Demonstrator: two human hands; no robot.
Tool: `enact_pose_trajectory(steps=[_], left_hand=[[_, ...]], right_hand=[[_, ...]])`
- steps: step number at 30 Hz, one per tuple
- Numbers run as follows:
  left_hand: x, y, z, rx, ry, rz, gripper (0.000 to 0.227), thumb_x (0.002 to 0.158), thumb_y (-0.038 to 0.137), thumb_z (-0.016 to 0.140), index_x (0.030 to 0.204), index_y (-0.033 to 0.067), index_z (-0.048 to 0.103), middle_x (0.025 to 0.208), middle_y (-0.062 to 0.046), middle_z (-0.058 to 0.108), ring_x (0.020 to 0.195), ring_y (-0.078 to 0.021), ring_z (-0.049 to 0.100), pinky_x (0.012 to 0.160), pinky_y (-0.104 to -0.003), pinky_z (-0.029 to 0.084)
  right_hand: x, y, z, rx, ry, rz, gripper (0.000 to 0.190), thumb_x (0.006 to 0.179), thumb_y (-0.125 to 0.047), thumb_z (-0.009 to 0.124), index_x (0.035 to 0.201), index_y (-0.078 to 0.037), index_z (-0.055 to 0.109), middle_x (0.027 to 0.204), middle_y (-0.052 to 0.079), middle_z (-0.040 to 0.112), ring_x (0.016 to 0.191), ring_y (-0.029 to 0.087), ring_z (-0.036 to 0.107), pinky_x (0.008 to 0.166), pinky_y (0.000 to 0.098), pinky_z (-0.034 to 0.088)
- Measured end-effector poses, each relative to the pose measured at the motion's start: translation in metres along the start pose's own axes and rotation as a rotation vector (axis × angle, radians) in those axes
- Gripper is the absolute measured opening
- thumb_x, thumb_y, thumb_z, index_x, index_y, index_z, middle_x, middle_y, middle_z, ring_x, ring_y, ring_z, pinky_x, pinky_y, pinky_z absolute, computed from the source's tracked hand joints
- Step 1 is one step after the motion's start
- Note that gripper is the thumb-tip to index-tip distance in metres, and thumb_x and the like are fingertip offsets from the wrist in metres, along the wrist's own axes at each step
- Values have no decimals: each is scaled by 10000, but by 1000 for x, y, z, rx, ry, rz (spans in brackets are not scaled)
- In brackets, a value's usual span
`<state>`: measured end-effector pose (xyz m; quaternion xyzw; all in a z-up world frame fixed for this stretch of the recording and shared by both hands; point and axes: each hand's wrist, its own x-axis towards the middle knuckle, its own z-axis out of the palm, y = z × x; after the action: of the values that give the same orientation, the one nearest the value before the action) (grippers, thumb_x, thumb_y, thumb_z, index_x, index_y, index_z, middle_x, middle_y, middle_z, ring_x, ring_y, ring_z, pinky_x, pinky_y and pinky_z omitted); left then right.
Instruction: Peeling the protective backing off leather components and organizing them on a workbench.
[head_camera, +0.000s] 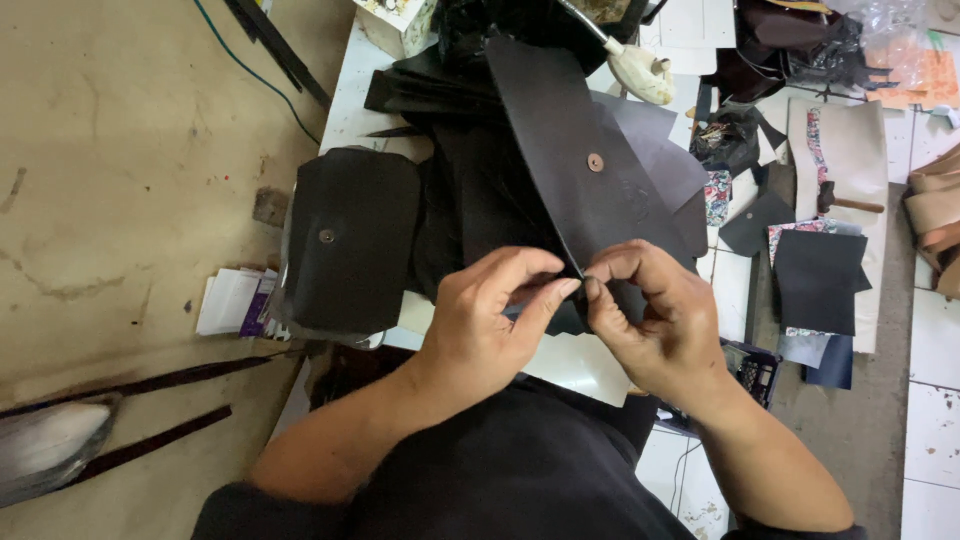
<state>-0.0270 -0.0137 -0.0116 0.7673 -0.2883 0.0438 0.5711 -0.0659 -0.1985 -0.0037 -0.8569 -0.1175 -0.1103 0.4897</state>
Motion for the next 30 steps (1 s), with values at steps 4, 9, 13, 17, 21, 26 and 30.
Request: enact_pose_trajectory(steps=[4, 9, 13, 17, 21, 26, 30], left_hand=[[-8, -3, 3, -152, 89, -118, 134, 928, 41, 712, 1024, -51, 729, 872, -228, 749, 779, -361, 787, 597, -319, 640], [-15, -9, 9, -195, 119, -163, 113, 908, 7, 706, 975, -77, 742, 847, -234, 751, 737, -343, 787, 591, -318, 648], [-14, -10, 14, -237, 204, -176, 101, 857, -28, 719, 929, -97, 735, 793, -247, 728, 741, -349, 781, 605, -320, 647], [-14, -14, 17, -247, 265, -183, 64, 806, -61, 716, 863, -76, 742, 720, -211, 717, 695, -313, 778, 577, -296, 637], [-16, -20, 21, -229, 281, -206, 55, 788, -44, 723, 837, -58, 745, 688, -186, 720, 670, -278, 776, 554, -279, 630], [-19, -30, 23, -265, 233, -267, 93, 803, -23, 712, 882, -41, 757, 711, -199, 746, 728, -257, 773, 575, -276, 624], [-15, -24, 17, -362, 169, -302, 118, 831, 12, 735, 923, -61, 753, 716, -207, 751, 768, -224, 764, 586, -287, 617]], right_hand=[[-2, 9, 14, 6, 113, -85, 51, 932, 8, 701, 964, 12, 741, 851, 129, 730, 714, 265, 690, 665, 327, 553], [-1, 6, 25, -38, 135, -179, 68, 946, 53, 661, 942, 32, 725, 834, 141, 715, 699, 302, 683, 646, 344, 551], [-3, 9, 32, -94, 161, -232, 42, 936, 44, 680, 950, 34, 718, 848, 149, 705, 709, 314, 691, 638, 370, 554], [-3, 12, 36, -127, 186, -271, 30, 934, 52, 690, 958, 45, 707, 854, 165, 694, 710, 326, 685, 632, 383, 555], [-4, 18, 39, -121, 190, -275, 26, 943, 49, 678, 949, 43, 702, 841, 168, 680, 707, 344, 673, 652, 386, 557], [-5, 23, 37, -73, 181, -246, 24, 949, 56, 667, 943, 52, 690, 834, 178, 681, 713, 363, 681, 648, 400, 553], [-4, 18, 35, -64, 169, -216, 46, 954, 41, 657, 940, 23, 697, 838, 154, 693, 728, 352, 693, 664, 391, 562]])
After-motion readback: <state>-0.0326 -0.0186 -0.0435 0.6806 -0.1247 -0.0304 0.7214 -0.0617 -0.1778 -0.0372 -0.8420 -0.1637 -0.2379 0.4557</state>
